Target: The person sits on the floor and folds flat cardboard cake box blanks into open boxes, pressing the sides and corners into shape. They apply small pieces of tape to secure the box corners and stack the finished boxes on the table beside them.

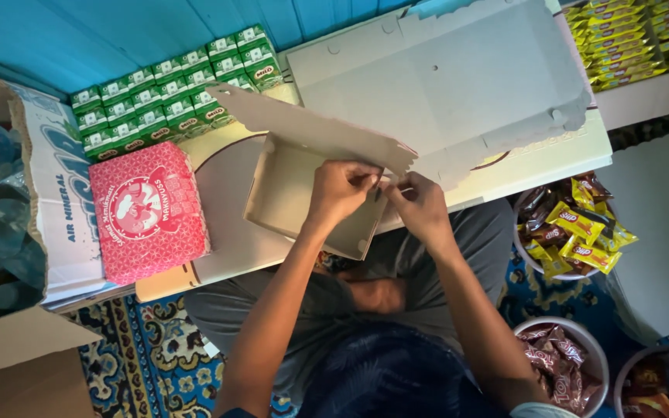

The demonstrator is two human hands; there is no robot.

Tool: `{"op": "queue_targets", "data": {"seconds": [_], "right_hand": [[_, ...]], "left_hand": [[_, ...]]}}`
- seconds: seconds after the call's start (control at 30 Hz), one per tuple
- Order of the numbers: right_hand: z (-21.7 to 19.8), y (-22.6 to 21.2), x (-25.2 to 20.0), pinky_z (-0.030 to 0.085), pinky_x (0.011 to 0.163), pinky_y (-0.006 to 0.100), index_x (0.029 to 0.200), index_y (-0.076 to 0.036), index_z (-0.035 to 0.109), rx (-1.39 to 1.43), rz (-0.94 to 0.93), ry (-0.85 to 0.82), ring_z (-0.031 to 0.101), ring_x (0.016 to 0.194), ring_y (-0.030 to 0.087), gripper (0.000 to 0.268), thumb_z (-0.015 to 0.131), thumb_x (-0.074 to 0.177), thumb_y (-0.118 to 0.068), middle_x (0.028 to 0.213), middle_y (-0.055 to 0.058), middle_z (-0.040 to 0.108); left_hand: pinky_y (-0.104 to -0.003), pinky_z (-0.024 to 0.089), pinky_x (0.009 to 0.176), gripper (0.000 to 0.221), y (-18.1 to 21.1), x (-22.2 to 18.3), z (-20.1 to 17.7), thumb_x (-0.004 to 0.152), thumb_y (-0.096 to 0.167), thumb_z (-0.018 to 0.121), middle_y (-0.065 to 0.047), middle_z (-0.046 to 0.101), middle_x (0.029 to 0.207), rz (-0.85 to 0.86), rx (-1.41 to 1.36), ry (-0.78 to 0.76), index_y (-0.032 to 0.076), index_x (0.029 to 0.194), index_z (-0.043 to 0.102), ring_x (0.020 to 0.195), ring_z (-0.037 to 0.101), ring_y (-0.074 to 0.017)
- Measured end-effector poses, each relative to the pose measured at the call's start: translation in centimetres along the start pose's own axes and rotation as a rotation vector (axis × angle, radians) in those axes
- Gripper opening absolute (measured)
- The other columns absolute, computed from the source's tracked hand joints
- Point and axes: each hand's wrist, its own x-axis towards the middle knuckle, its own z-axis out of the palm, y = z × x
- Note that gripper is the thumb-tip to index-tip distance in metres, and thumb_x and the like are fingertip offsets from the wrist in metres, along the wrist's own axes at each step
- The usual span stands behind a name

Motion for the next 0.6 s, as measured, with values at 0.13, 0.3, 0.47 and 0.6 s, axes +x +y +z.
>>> {"op": "queue_targets", "data": {"seconds": [0.13, 0.3, 0.47, 0.6], "right_hand": [[0.0, -0.1, -0.2, 0.051, 0.069, 0.035, 0.092, -0.004, 0.077, 0.016, 0.01, 0.03, 0.07, 0.073, 0.024, 0.026, 0.07, 0.089, -0.028, 0.074, 0.014, 0.072], [0.2, 0.1, 0.0, 0.053, 0.072, 0.039, 0.093, 0.004, 0.074, 0.084, -0.046, 0.038, 0.072, 0.073, 0.028, 0.026, 0.069, 0.092, -0.021, 0.078, 0.022, 0.07], [0.3, 0.5, 0.4, 0.054, 0.071, 0.038, 0.092, 0.003, 0.074, 0.105, -0.043, 0.032, 0.072, 0.072, 0.026, 0.028, 0.072, 0.093, -0.025, 0.077, 0.02, 0.07], [0.4, 0.0, 0.1, 0.054, 0.072, 0.038, 0.092, 0.004, 0.073, 0.106, -0.034, 0.036, 0.072, 0.073, 0.026, 0.029, 0.072, 0.093, -0.025, 0.077, 0.02, 0.069]], "left_hand": [[-0.033, 0.062, 0.075, 0.011, 0.7, -0.3, -0.1, 0.085, 0.019, 0.077, -0.006, 0.08, 0.085, -0.01, 0.048, 0.038, 0.02, 0.094, 0.083, 0.087, 0.078, -0.0243], [-0.036, 0.062, 0.078, 0.014, 1.2, -0.4, -0.1, 0.085, 0.015, 0.075, -0.009, 0.08, 0.089, 0.007, 0.027, 0.036, 0.017, 0.097, 0.082, 0.09, 0.078, -0.0279], [-0.039, 0.062, 0.08, 0.015, 1.3, -0.4, -0.3, 0.087, 0.016, 0.073, -0.013, 0.079, 0.092, 0.041, 0.05, 0.018, 0.013, 0.099, 0.082, 0.094, 0.077, -0.0333], [-0.038, 0.063, 0.08, 0.016, 1.7, -0.4, -0.3, 0.087, 0.016, 0.073, -0.013, 0.08, 0.093, 0.035, 0.078, 0.011, 0.014, 0.1, 0.082, 0.094, 0.077, -0.0321]]}}
